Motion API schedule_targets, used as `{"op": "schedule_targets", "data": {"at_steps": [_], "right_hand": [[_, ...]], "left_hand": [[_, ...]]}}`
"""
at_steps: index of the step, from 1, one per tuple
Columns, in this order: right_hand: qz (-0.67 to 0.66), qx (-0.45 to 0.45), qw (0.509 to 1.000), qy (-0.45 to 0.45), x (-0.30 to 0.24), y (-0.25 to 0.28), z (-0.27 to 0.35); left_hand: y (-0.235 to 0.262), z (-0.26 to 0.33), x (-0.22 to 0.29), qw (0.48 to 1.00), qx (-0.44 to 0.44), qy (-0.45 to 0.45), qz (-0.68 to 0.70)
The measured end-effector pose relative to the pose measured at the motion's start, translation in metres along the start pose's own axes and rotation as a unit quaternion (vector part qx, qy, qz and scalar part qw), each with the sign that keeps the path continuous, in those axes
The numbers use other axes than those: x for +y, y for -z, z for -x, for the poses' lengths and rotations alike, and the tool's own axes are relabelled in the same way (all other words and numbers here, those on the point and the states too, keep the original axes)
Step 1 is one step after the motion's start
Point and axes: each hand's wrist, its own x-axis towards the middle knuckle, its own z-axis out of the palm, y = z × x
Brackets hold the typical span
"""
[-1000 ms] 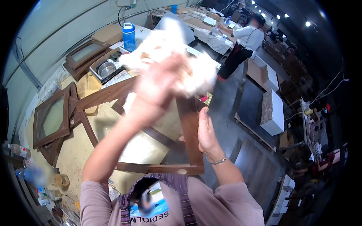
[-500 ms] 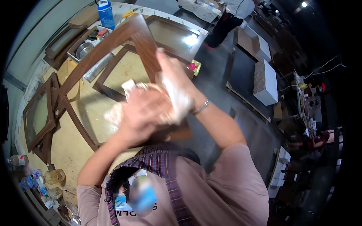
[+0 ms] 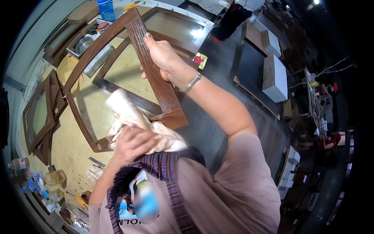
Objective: The person wipes a wooden window frame with a cloth, applies a liquid from a bottle to the cloth, and sands the wooden frame with a block.
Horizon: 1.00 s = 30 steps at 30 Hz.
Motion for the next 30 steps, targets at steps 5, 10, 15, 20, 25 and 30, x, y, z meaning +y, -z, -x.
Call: {"op": "schedule_targets", "data": {"at_steps": [5,10,15,20,25,30], "right_hand": [[-0.001,0.018,0.999,0.033,0.002,0.001,0.022],[-0.005,0.009,0.995,0.103,0.014,0.007,0.054],[0.03,0.002,0.991,0.128,0.029,0.012,0.098],[0.015,-0.008,0.982,0.188,0.057,0.029,0.126],[0.108,-0.037,0.933,0.343,0.091,0.073,0.12],[0.21,-0.034,0.872,0.44,0.087,0.088,0.097]], "left_hand": [[0.024,0.125,-0.036,0.989,-0.051,0.108,-0.082],[0.088,0.233,-0.089,0.883,-0.009,0.377,-0.28],[0.125,0.21,-0.134,0.772,0.272,0.574,0.029],[0.135,0.151,-0.137,0.575,0.491,0.556,0.345],[0.118,0.057,-0.083,0.449,0.669,0.46,0.373],[0.101,0.158,-0.139,0.622,0.529,0.311,0.486]]}}
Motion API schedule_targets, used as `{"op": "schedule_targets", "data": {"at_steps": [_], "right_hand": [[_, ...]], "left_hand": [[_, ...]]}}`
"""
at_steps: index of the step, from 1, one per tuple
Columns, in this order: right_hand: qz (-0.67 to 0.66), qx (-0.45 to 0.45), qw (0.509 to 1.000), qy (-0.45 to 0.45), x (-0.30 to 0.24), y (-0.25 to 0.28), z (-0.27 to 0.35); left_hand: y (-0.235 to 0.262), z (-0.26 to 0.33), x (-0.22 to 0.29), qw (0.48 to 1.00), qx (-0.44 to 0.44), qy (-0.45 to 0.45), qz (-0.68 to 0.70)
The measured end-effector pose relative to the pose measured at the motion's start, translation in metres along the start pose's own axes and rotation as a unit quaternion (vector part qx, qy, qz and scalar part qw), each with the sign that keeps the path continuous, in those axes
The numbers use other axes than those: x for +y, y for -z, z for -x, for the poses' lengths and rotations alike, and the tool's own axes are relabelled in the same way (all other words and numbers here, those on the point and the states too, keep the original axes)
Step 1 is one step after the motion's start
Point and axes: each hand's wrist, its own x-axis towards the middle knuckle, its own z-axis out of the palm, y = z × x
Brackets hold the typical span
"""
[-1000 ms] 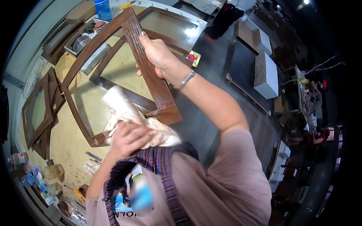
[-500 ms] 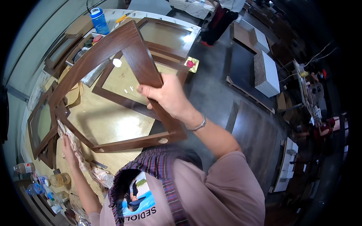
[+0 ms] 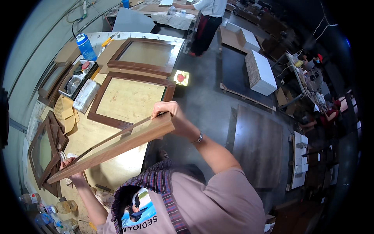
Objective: The person wipes a wooden window frame with a cloth, applies a liquid from a bottle to the cloth, and sands the wooden frame with a block.
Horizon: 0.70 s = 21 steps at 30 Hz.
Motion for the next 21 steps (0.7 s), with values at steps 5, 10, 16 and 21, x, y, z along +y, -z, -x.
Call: {"op": "schedule_targets", "data": {"at_steps": [5,10,16,21], "right_hand": [[-0.007,-0.034,0.998,-0.051,-0.006,-0.005,-0.01],[-0.095,0.004,0.994,-0.057,-0.011,-0.021,0.007],[0.036,0.082,0.987,-0.135,-0.036,-0.039,0.031],[-0.061,0.173,0.957,-0.226,-0.068,-0.055,0.004]], "left_hand": [[0.016,-0.002,0.006,0.999,0.016,0.014,0.03],[0.038,-0.008,0.008,0.991,-0.057,0.02,0.117],[0.033,-0.023,0.011,0.979,0.089,-0.006,-0.184],[0.044,0.037,0.011,0.308,0.133,-0.127,-0.933]]}}
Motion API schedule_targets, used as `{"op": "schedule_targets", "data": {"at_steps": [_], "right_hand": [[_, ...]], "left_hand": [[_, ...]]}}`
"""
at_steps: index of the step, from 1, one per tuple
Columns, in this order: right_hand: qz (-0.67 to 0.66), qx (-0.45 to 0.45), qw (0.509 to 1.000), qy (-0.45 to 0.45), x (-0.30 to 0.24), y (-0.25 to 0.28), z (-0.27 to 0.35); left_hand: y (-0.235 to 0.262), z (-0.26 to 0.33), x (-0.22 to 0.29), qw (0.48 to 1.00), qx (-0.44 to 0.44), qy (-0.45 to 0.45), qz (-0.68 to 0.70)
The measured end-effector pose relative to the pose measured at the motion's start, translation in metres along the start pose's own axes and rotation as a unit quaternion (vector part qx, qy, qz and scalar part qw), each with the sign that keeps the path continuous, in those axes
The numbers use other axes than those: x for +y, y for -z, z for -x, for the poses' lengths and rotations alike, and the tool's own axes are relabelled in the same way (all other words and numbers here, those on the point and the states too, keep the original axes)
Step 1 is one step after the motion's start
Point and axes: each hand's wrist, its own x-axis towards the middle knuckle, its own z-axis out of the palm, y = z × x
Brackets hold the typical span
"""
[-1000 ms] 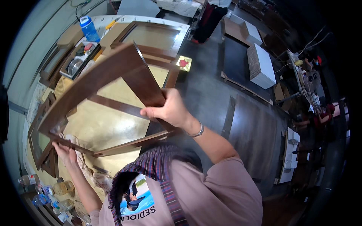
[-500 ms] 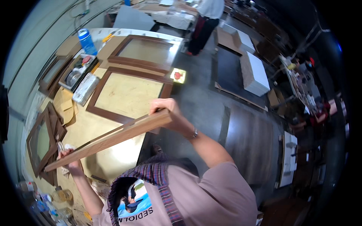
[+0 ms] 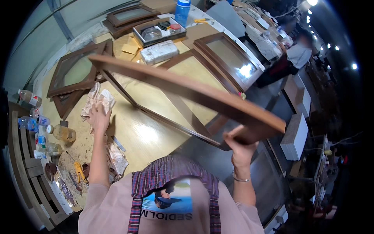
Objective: The person wipes a wooden window frame with a cloth, applies a liquid from a bottle to the cloth, and sands the wooden frame with a block.
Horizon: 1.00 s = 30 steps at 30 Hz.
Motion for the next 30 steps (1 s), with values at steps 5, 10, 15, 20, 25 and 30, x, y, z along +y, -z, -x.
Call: {"op": "schedule_targets", "data": {"at_steps": [5,10,15,20,25,30], "right_hand": [[-0.006,0.022,0.999,-0.034,-0.019,-0.018,-0.018],[-0.054,0.023,0.996,-0.062,-0.018,-0.02,-0.025],[-0.041,0.077,0.992,-0.094,-0.018,-0.021,-0.029],[-0.061,0.072,0.992,-0.081,-0.011,-0.022,-0.044],[-0.052,0.082,0.986,-0.138,-0.007,-0.017,-0.042],[-0.06,0.113,0.98,-0.155,-0.003,-0.014,-0.042]], "left_hand": [[-0.032,0.013,-0.032,0.975,-0.188,0.076,0.093],[-0.028,-0.028,-0.022,0.862,-0.175,0.068,0.472],[0.138,-0.046,0.114,0.637,-0.105,-0.033,0.763],[0.159,0.047,0.213,0.549,-0.072,-0.56,0.616],[0.004,0.02,0.116,0.73,-0.11,-0.207,0.643],[0.075,0.022,0.133,0.797,-0.051,-0.122,0.589]]}}
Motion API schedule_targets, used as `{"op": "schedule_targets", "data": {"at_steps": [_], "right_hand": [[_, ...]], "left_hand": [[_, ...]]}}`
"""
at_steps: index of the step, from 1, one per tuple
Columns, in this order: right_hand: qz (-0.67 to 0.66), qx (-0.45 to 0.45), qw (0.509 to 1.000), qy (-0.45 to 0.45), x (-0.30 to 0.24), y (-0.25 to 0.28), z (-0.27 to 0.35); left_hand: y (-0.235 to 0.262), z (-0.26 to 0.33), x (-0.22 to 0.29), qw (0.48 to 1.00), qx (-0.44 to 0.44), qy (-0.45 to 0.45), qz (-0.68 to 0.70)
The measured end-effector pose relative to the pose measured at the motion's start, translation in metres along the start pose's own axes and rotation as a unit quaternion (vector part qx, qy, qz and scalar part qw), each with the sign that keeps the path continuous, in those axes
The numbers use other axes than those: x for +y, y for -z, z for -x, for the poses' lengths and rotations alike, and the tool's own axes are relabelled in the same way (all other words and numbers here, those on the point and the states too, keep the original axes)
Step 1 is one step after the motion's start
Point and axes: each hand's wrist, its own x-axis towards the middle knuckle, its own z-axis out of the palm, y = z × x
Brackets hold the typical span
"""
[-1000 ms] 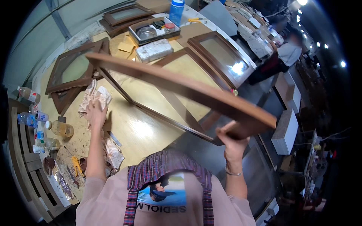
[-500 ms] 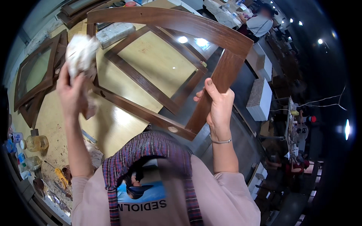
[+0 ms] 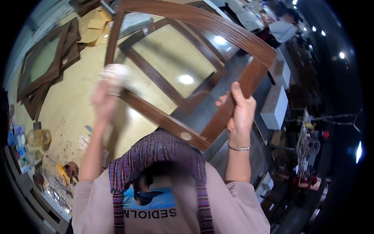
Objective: The person wipes a wooden window frame with a cloth, applies a liquid from a bottle to the cloth, and sands the wooden frame with a block.
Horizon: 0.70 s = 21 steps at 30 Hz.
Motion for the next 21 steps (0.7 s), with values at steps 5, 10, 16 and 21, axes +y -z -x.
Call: {"op": "schedule_targets", "data": {"at_steps": [5,10,16,21], "right_hand": [[0.015,0.024,0.999,-0.033,0.007,0.005,-0.004],[0.019,0.022,0.997,-0.066,0.019,0.017,-0.007],[0.005,0.017,0.99,-0.14,0.041,0.038,-0.019],[-0.002,-0.014,0.979,-0.206,0.058,0.023,-0.038]], "left_hand": [[-0.053,0.048,0.038,0.945,-0.153,-0.279,0.069],[0.009,0.026,-0.132,0.964,0.127,0.235,-0.003],[0.072,0.004,-0.126,0.954,0.237,0.134,-0.128],[0.083,0.025,-0.136,0.925,0.311,0.196,-0.1]]}}
